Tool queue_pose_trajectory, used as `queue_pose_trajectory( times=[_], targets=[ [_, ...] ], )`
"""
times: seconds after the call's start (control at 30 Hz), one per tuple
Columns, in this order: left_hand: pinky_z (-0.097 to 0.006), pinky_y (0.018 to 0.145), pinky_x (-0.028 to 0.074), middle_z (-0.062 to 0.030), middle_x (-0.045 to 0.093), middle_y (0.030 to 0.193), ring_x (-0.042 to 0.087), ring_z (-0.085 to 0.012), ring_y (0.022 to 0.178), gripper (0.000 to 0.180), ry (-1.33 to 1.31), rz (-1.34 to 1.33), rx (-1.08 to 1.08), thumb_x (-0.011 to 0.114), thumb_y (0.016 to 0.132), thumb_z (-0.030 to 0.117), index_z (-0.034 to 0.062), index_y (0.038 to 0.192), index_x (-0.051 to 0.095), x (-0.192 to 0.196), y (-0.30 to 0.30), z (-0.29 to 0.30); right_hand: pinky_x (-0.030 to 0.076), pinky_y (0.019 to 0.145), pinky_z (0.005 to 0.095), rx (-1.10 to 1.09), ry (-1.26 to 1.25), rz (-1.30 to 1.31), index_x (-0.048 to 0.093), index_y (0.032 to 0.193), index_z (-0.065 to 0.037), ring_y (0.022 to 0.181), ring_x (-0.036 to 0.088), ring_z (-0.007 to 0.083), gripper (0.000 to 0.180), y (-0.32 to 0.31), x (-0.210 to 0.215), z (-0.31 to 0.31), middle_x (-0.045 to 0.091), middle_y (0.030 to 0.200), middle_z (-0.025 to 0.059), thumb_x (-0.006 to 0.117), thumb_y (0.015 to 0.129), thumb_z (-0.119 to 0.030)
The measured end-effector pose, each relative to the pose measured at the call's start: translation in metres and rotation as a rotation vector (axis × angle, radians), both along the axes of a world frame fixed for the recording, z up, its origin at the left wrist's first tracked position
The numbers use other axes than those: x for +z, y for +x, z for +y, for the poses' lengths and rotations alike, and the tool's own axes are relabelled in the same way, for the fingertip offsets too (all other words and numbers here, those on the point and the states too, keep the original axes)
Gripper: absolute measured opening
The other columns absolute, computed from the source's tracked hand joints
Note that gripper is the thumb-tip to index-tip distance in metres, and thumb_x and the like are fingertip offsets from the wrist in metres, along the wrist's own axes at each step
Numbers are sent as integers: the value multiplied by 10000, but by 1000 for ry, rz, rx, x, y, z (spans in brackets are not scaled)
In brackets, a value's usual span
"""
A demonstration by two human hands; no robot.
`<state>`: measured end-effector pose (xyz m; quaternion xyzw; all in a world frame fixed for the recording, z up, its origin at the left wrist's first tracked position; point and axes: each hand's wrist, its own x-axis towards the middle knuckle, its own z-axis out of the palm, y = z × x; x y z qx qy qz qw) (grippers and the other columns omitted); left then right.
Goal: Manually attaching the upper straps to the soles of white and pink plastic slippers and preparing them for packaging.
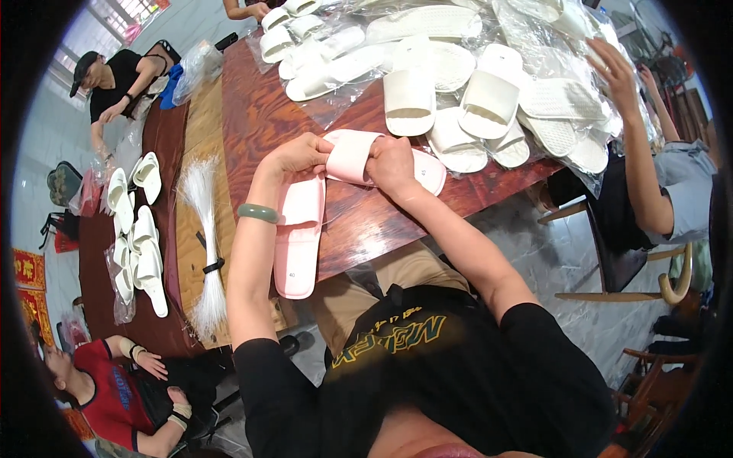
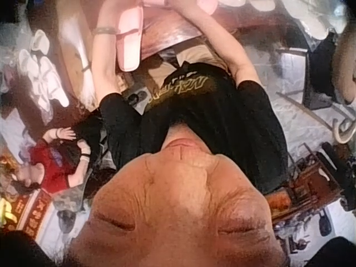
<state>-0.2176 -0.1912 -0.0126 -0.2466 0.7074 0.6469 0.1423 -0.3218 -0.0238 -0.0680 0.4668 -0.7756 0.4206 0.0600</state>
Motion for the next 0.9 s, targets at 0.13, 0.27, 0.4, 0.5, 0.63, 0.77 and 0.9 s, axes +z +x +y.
queue_pose_trajectory(
  times=[0.13,0.27,0.4,0.5,0.63,0.77,0.9],
  targets=[
    [-171,459,383,38,529,540,447,-22,455,68,20,16,-72,626,781,36,9,763,686,7,0,8,424,622,398,16,-27,137,647,586,-41,621,584,301,33,-1,2,6,610,647,145,615,590,-33],
    [-166,452,377,37,531,540,451,-21,453,66,-33,-38,-113,628,778,36,16,757,687,16,-2,12,374,690,363,44,-67,-78,658,589,-56,618,534,278,48,-5,-9,1,620,654,113,613,608,-60],
    [-152,442,368,36,543,553,457,-21,452,71,1,-21,-108,620,785,30,13,782,689,11,1,8,362,714,348,36,-54,-91,665,599,-65,612,523,287,54,-4,-13,-2,615,644,119,616,621,-74],
    [-148,442,370,31,558,573,463,-22,455,82,22,0,-110,609,792,15,5,809,688,10,4,7,355,727,340,117,49,-60,668,599,-72,615,520,292,58,-3,-1,2,614,634,114,629,634,-97],
    [-152,450,392,18,572,595,468,-25,460,92,35,-39,-71,600,796,-9,-11,829,685,3,2,4,339,715,351,144,26,-92,669,598,-66,634,539,276,72,-3,-3,2,621,646,119,639,644,-113],
    [-162,455,412,13,572,594,480,-34,467,82,53,3,-54,607,795,-9,-19,825,683,-9,5,-3,333,714,360,119,17,1,664,593,-48,643,549,275,84,-1,-4,1,620,659,142,640,643,-110],
    [-168,439,401,15,563,581,486,-40,465,97,-35,23,1,589,793,-20,-13,819,682,-14,5,-1,330,719,358,91,-18,5,663,587,-53,632,551,273,79,2,1,3,613,640,139,627,644,-95]
  ],
)
